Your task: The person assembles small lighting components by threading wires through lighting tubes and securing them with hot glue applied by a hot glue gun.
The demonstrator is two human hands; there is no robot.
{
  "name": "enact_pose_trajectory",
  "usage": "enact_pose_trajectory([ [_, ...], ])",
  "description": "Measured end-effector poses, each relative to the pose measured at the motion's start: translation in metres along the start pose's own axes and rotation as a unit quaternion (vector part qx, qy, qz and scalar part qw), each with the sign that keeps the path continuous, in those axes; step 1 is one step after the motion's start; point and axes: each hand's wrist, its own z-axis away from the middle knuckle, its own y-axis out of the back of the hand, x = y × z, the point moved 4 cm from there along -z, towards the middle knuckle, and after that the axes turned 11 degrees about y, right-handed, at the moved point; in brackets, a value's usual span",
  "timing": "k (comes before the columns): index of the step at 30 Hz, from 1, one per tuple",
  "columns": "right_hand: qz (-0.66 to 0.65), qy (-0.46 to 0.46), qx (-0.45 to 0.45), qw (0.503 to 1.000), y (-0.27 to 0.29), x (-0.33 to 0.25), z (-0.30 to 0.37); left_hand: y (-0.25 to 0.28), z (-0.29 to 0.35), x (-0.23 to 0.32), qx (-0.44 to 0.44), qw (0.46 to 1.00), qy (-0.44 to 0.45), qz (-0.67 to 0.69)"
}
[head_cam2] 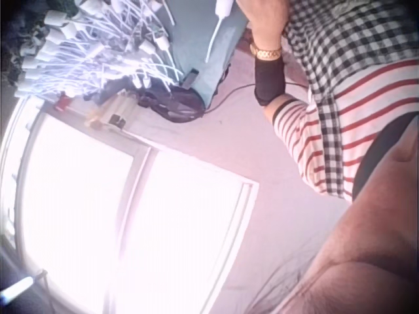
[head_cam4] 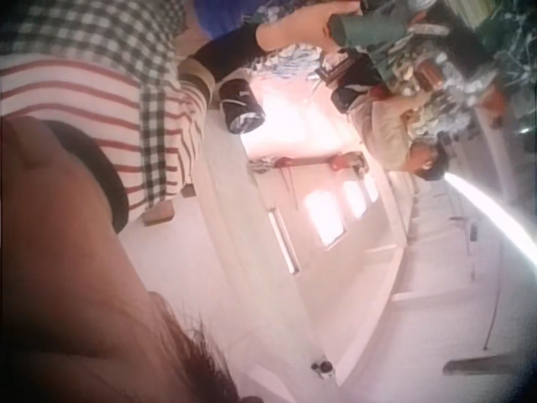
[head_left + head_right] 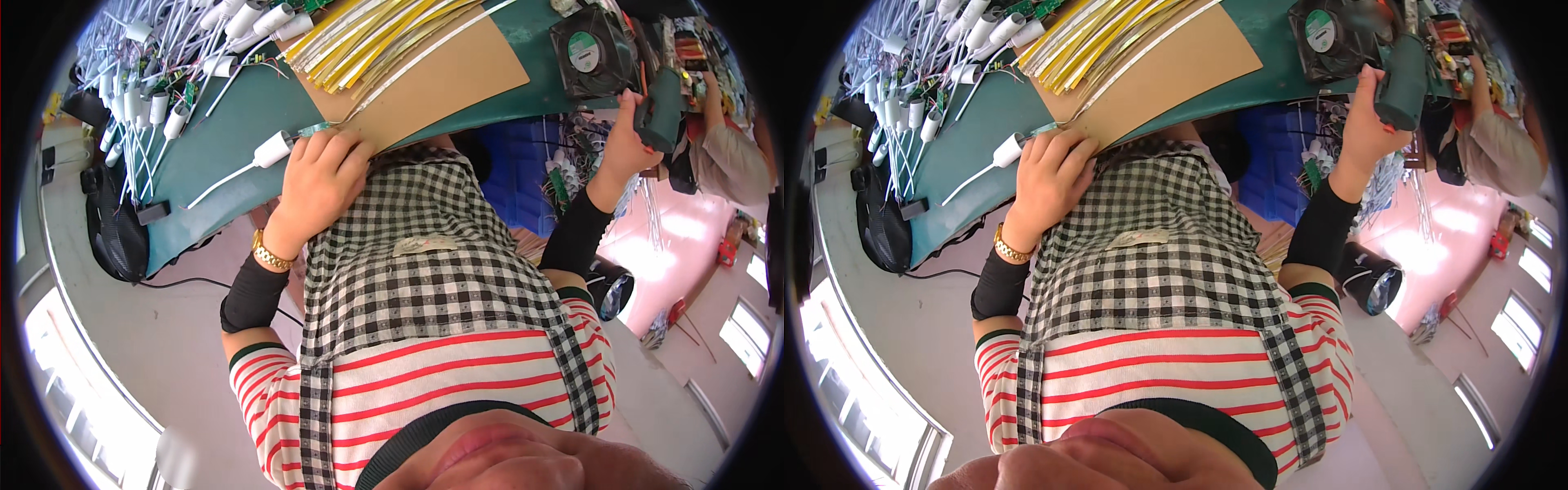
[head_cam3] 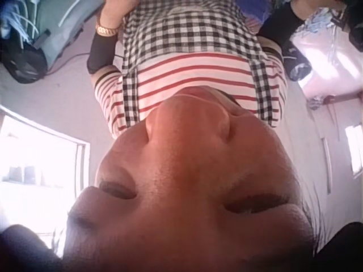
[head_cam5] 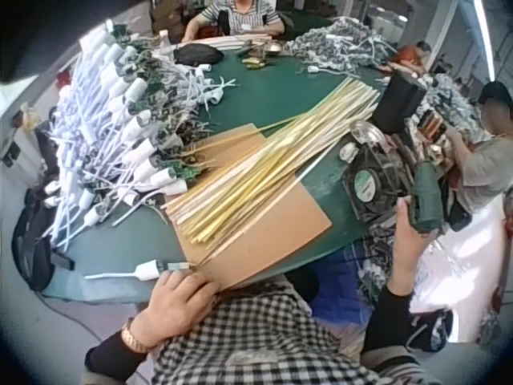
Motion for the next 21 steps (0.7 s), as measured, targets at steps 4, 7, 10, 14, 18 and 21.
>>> enact_pose_trajectory([
  [4, -0.060, -0.020, 0.032, 0.997, -0.005, -0.006, 0.005, 0.008, -0.001, -0.008, -0.038, 0.999, -0.008, 0.009],
  [7, -0.047, -0.023, 0.038, 0.998, -0.002, -0.006, 0.008, 0.010, -0.007, -0.013, -0.077, 0.997, -0.010, 0.028],
  [10, -0.059, 0.021, 0.055, 0.997, 0.002, -0.015, 0.010, 0.005, -0.007, -0.014, -0.080, 0.996, -0.023, 0.035],
  [14, -0.132, -0.028, 0.054, 0.989, -0.002, -0.022, 0.025, 0.001, -0.011, -0.010, -0.022, 0.994, -0.102, 0.009],
  [18, -0.303, -0.074, 0.058, 0.948, -0.013, -0.039, 0.055, -0.010, -0.019, 0.004, 0.025, 0.986, -0.157, -0.047],
  [21, -0.314, -0.096, 0.025, 0.944, -0.015, -0.047, 0.072, -0.017, -0.022, 0.010, 0.053, 0.985, -0.154, -0.064],
])
